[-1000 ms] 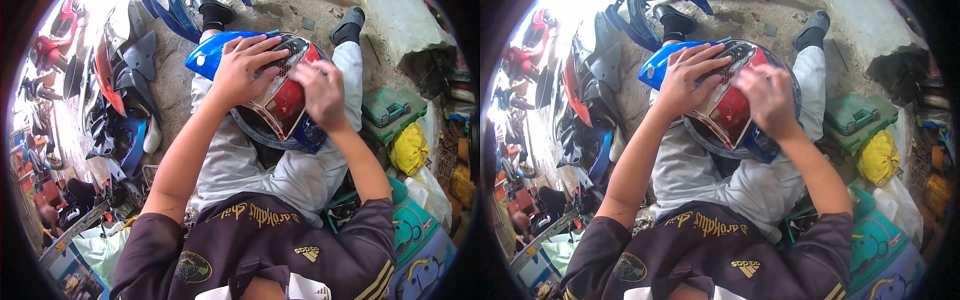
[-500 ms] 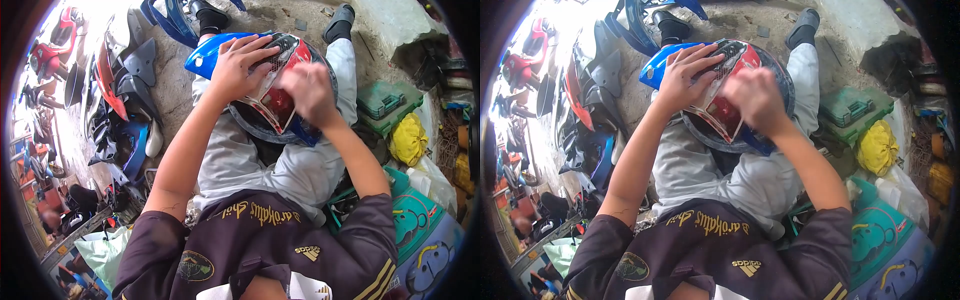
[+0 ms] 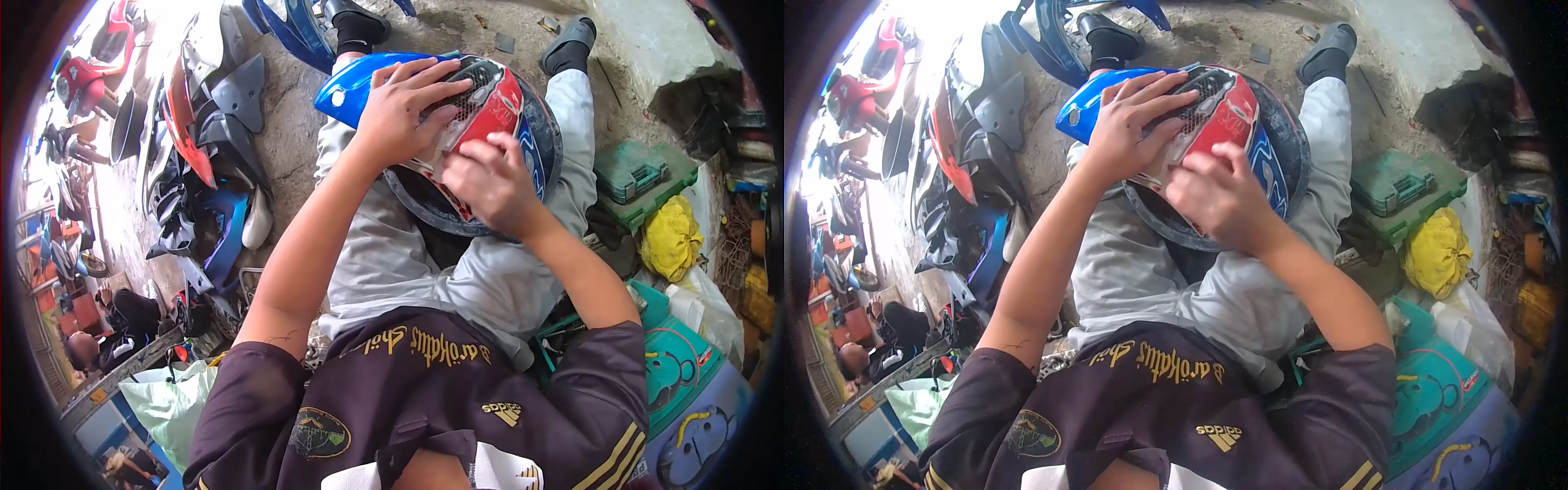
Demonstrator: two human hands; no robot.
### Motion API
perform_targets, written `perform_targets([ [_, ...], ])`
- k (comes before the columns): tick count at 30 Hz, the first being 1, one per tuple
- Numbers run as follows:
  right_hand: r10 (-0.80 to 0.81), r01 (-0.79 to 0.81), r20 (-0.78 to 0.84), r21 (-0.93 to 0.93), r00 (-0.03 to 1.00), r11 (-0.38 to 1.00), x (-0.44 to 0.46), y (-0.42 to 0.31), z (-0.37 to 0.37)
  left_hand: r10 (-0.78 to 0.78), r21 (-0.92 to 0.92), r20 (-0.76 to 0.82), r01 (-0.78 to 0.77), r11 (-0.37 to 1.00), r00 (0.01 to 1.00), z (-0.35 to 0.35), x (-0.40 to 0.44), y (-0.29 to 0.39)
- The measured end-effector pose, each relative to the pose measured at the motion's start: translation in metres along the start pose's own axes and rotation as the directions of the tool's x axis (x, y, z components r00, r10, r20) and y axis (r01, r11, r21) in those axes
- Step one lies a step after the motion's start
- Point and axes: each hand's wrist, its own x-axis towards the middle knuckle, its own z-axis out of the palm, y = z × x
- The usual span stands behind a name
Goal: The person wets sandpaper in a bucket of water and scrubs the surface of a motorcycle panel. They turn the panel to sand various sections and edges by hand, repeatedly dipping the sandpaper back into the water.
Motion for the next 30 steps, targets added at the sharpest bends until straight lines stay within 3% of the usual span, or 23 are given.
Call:
perform_targets([
  [2, 0.072, -0.073, -0.016, -0.081, 0.997, 0.994, 0.005, 0.022, -0.003, -0.003, 0.007, 0.012, 0.003, 1.000, 1.000, 0.000, -0.001, 0.001],
  [3, 0.257, -0.259, -0.087, -0.012, 0.962, 0.966, 0.004, 0.034, 0.001, -0.004, -0.002, 0.005, 0.004, 1.000, 1.000, 0.002, 0.000, 0.001],
  [4, 0.279, -0.284, -0.120, -0.026, 0.953, 0.958, 0.004, 0.041, 0.006, 0.015, 0.004, -0.004, -0.015, 1.000, 1.000, 0.003, 0.002, 0.000],
  [7, 0.040, -0.041, 0.064, 0.004, 0.997, 0.999, -0.004, -0.007, 0.004, 0.010, 0.044, 0.013, -0.010, 0.999, 1.000, 0.001, 0.001, 0.003],
  [8, -0.011, 0.009, 0.056, 0.040, 0.998, 0.999, -0.006, -0.018, 0.004, 0.011, 0.073, 0.022, -0.012, 0.997, 1.000, -0.001, 0.000, 0.005],
  [10, 0.033, -0.032, 0.038, -0.029, 0.999, 0.999, -0.003, -0.001, -0.003, 0.024, 0.052, 0.012, -0.025, 0.998, 1.000, 0.001, -0.001, 0.003],
  [12, 0.274, -0.275, -0.023, -0.113, 0.961, 0.955, -0.001, 0.024, -0.001, 0.009, 0.038, 0.004, -0.009, 0.999, 1.000, 0.003, 0.001, 0.004],
  [13, 0.332, -0.335, -0.109, -0.008, 0.937, 0.942, 0.000, 0.029, 0.003, 0.008, 0.033, -0.004, -0.008, 0.999, 1.000, 0.002, 0.002, 0.006],
  [17, 0.082, -0.088, 0.086, 0.072, 0.993, 0.994, -0.009, -0.012, -0.003, 0.027, 0.097, 0.024, -0.029, 0.995, 0.999, 0.001, 0.002, 0.004],
  [21, 0.327, -0.328, -0.025, -0.026, 0.945, 0.944, 0.000, 0.033, -0.004, 0.049, 0.114, 0.063, -0.056, 0.992, 0.997, 0.001, 0.005, 0.003],
  [24, 0.215, -0.218, 0.086, 0.024, 0.973, 0.976, 0.000, 0.008, -0.008, 0.094, 0.090, 0.105, -0.103, 0.991, 0.990, -0.007, 0.012, -0.007],
  [25, 0.153, -0.174, 0.154, 0.132, 0.976, 0.976, -0.002, -0.003, -0.013, 0.128, 0.079, 0.107, -0.137, 0.987, 0.986, -0.010, 0.015, -0.011],
  [28, 0.162, -0.173, 0.102, 0.111, 0.982, 0.979, 0.000, 0.012, -0.013, 0.160, 0.058, 0.104, -0.167, 0.984, 0.982, -0.006, 0.022, -0.017],
  [30, 0.399, -0.386, -0.022, 0.206, 0.917, 0.899, 0.008, 0.035, -0.015, 0.142, 0.058, 0.107, -0.149, 0.987, 0.984, -0.005, 0.027, -0.017],
])
